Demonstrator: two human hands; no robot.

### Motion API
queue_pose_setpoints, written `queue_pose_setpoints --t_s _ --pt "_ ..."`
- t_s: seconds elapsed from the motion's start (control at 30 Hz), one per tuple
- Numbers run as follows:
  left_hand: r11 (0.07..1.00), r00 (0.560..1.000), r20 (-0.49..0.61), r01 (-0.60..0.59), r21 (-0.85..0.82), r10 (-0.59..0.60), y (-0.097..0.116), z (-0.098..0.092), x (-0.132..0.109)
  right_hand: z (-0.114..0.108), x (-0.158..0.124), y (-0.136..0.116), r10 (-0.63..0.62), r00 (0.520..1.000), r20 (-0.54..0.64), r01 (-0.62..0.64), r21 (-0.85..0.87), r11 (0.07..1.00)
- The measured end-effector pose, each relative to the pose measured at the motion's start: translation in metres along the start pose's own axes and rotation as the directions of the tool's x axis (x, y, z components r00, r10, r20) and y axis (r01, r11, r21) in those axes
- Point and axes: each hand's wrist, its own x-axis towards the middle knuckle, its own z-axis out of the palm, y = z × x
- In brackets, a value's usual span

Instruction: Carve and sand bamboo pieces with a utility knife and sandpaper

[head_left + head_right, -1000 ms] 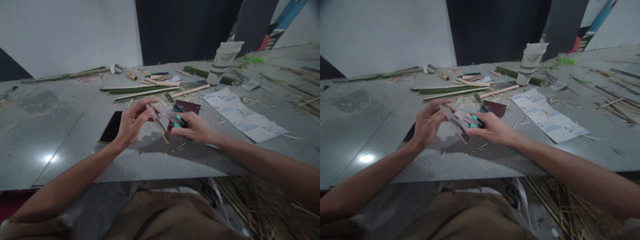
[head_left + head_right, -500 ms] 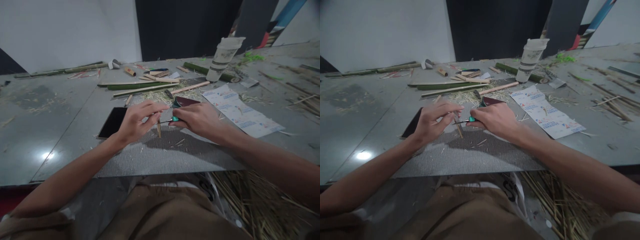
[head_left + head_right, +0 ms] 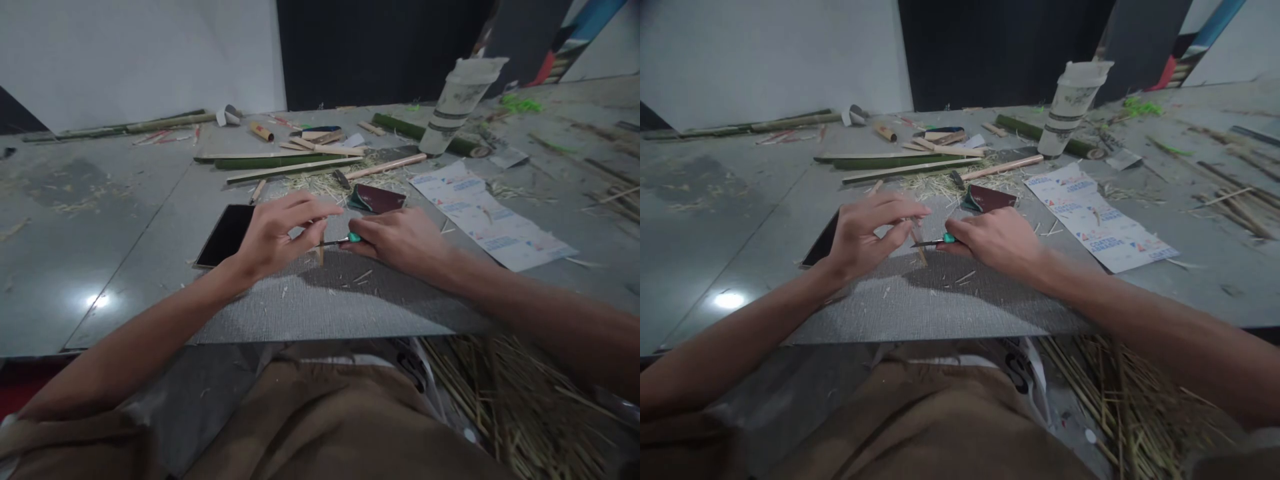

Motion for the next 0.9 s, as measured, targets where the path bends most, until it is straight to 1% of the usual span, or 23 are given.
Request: queue_pose_setpoints --t_s 0.13,0.23,0.3,0.37,0.47,0.57,0.7,0.73,0.9 --pt "1.000 1.000 -0.004 0.020 -0.002 -0.020 0.000 0.002 0.000 0.003 -0.002 0.000 0.007 0.999 0.032 -0.006 -0.043 0.999" --pt "1.000 1.000 -0.014 0.009 0.000 -0.009 0.000 0.003 0.001 0.007 -0.004 -0.001 -0.007 0.992 0.128 0.016 -0.069 0.997" --pt "1.000 1.000 -0.020 -0.007 0.013 0.007 0.000 0.003 0.001 0.010 -0.005 -0.002 -0.033 0.979 0.201 0.045 -0.057 0.997" --pt "0.999 1.000 -0.018 0.000 0.036 0.001 0.000 0.002 0.000 0.013 -0.005 -0.002 -0.055 0.972 0.230 0.065 -0.037 0.997" --pt "0.998 1.000 -0.012 0.029 0.057 -0.029 0.001 0.001 0.000 0.015 -0.005 -0.001 -0.064 0.972 0.228 0.074 -0.034 0.997" --pt "0.998 0.999 -0.014 0.041 0.045 -0.041 0.001 0.001 -0.001 0.014 -0.003 0.002 -0.067 0.973 0.223 0.084 -0.067 0.994" --pt "0.999 1.000 -0.009 0.027 0.022 -0.027 0.000 0.001 0.000 0.010 -0.001 0.003 -0.050 0.989 0.136 0.062 -0.086 0.994" --pt "1.000 1.000 -0.008 0.022 0.017 -0.022 -0.001 0.001 0.000 0.009 -0.001 0.003 -0.044 0.990 0.133 0.056 -0.082 0.995" --pt "0.999 0.999 -0.018 0.041 0.006 -0.041 -0.001 0.003 0.000 0.011 0.000 -0.001 -0.051 0.974 0.219 0.066 -0.063 0.996"
